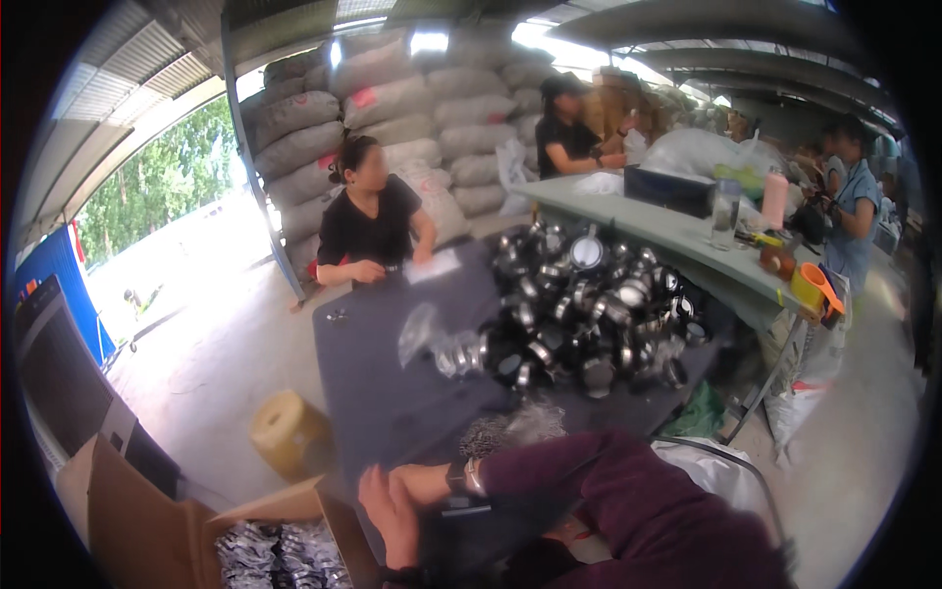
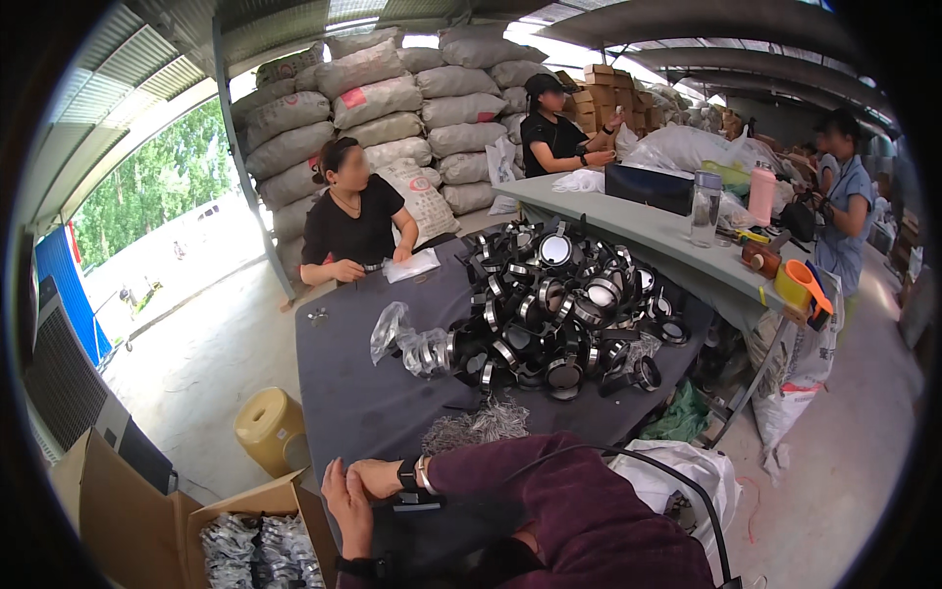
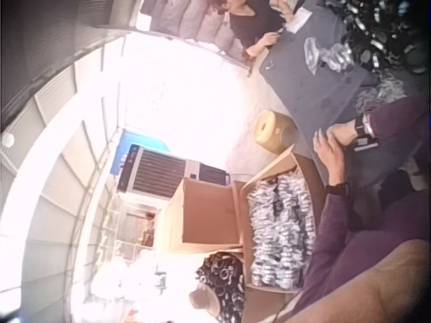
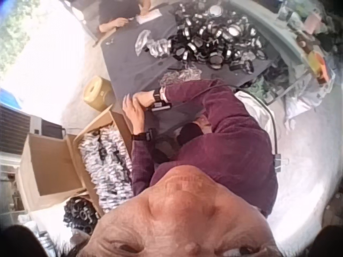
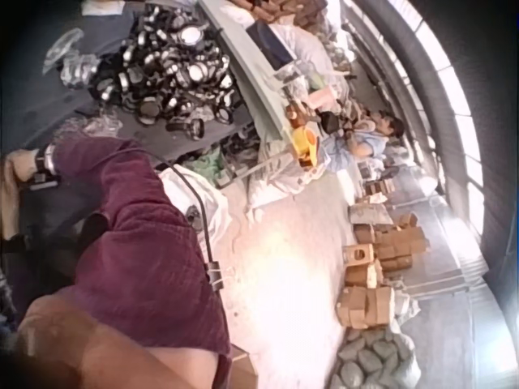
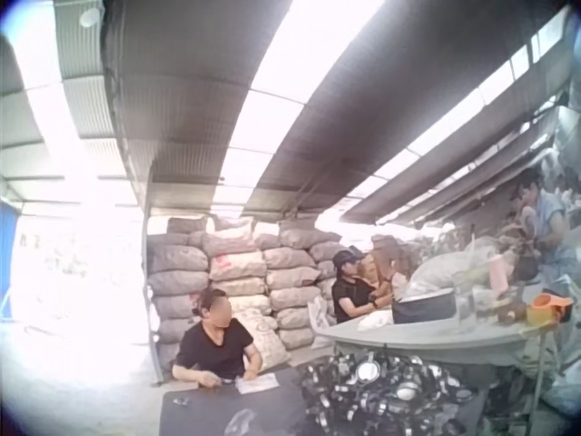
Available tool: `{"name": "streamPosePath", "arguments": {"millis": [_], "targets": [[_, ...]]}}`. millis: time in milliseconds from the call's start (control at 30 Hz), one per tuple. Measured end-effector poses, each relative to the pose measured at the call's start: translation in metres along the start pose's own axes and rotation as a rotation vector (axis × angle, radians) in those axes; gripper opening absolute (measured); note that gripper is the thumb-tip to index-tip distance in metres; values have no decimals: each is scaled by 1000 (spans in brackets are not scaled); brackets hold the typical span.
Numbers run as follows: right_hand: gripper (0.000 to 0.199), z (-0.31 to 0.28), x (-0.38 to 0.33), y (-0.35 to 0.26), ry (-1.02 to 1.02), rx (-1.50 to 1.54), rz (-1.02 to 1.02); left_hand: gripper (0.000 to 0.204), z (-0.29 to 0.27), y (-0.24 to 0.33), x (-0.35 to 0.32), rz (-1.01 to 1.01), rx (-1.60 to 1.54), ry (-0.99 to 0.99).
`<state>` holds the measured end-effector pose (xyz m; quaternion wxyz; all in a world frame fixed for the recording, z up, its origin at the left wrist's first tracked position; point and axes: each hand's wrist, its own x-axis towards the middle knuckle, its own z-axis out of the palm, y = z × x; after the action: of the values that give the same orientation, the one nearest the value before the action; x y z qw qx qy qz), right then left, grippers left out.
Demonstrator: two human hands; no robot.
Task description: Assembling components of flashlights or similar plastic/metal casing devices in a factory setting.
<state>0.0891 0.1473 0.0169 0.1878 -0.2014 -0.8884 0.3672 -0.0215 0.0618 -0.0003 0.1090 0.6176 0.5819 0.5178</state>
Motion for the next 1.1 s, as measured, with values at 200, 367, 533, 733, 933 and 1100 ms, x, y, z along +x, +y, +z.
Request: {"name": "streamPosePath", "arguments": {"millis": [200,367,533,733,933,1100], "targets": [[13,4,-1,3,-77,-64,-47,37,0,-21,-9,20,95,83],[29,-43,6,19,-429,-32,91,35,15,-9,4,131,94,107],[36,-123,48,55,-50,-383,-10,38,11,-6,4,66,83,124],[26,-200,114,109,481,-885,578,33,7,-5,5,61,109,88],[34,-223,120,175,381,-857,1064,34,9,-5,7,54,112,107],[38,-206,133,179,452,-704,1009,34,8,-11,7,29,92,125]]}}
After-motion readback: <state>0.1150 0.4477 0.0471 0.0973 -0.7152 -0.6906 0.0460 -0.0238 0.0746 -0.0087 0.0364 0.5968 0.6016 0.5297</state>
